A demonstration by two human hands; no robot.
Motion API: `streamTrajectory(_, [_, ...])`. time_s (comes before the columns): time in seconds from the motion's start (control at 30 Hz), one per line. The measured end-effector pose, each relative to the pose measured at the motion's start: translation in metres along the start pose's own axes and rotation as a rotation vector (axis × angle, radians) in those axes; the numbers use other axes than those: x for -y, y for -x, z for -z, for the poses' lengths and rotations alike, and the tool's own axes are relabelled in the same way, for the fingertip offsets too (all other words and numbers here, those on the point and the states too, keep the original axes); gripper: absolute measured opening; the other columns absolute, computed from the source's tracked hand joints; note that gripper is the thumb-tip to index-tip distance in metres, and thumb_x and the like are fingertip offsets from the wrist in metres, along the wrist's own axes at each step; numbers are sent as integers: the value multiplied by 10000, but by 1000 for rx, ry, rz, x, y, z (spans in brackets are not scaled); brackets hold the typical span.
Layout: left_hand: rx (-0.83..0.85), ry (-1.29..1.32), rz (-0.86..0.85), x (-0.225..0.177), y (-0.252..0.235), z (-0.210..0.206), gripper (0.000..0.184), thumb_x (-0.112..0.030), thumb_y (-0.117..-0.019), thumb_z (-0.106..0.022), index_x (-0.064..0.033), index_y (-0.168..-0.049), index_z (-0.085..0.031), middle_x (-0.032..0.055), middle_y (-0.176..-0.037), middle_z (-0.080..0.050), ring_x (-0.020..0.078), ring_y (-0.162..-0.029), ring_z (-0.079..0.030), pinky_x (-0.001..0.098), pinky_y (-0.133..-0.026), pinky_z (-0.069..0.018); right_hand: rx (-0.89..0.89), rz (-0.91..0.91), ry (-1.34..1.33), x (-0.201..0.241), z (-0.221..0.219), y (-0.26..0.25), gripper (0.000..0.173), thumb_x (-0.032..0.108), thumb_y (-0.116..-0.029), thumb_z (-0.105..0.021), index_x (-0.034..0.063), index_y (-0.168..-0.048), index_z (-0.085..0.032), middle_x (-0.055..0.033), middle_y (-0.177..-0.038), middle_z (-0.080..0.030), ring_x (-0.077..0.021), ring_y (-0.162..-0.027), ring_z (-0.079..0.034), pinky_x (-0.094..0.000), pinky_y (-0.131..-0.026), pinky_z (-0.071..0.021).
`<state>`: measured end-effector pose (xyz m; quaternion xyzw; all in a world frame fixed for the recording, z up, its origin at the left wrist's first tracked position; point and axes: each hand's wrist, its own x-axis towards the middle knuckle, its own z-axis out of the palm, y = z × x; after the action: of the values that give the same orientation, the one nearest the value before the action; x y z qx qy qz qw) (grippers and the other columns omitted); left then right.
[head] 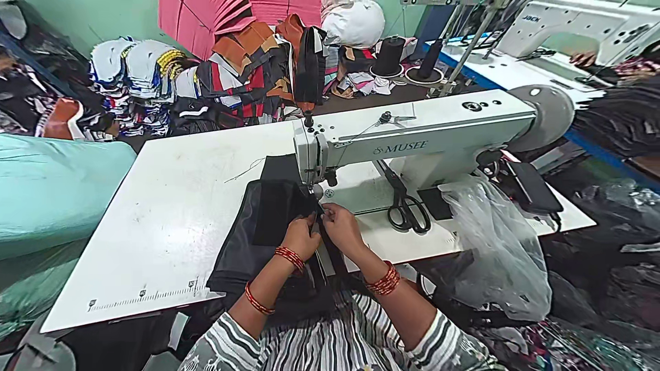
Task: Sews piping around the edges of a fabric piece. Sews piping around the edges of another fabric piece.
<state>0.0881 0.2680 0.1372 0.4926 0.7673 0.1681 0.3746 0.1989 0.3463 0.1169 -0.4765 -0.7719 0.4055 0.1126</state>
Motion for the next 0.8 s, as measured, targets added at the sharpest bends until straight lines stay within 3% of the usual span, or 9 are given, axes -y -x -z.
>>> streamTrajectory(0.13, [-30,30,-25,2,1,-2,548,-78,-996,-550,35,-1520,-435,262,-1413,-570,339,-1342,-530,414,-1163,-366,-12,-25,-186,-11,-6,5,297,46,-1003,-577,-44,-1276,-653,-168,-1077,-707,-180,-893,-660,-326,-823,-526])
streamTrajectory(0.33, [4,-38,-12,-4,-1,-5,513,-85,-1008,-522,53,-1498,-459,276,-1434,-544,347,-1357,-521,425,-1161,-382,-17,25,-292,-14,-12,6,307,-2,-968,-580,-71,-1257,-656,-185,-1090,-713,-163,-932,-674,-304,-860,-534])
streamTrajectory(0.47, [42,-109,44,-15,-1,-6,392,-79,-1011,-512,91,-1358,-573,281,-1404,-538,359,-1304,-558,449,-1112,-439,-20,38,-294,-16,-11,7,292,-15,-970,-576,-80,-1241,-662,-194,-1095,-714,-168,-937,-682,-300,-870,-542])
streamTrajectory(0.8, [35,-136,45,-15,1,-8,390,-99,-1025,-490,86,-1354,-588,282,-1412,-533,359,-1288,-573,448,-1107,-446,8,33,-282,-16,-9,10,326,-30,-965,-572,-83,-1279,-640,-208,-1141,-700,-178,-953,-678,-301,-873,-539])
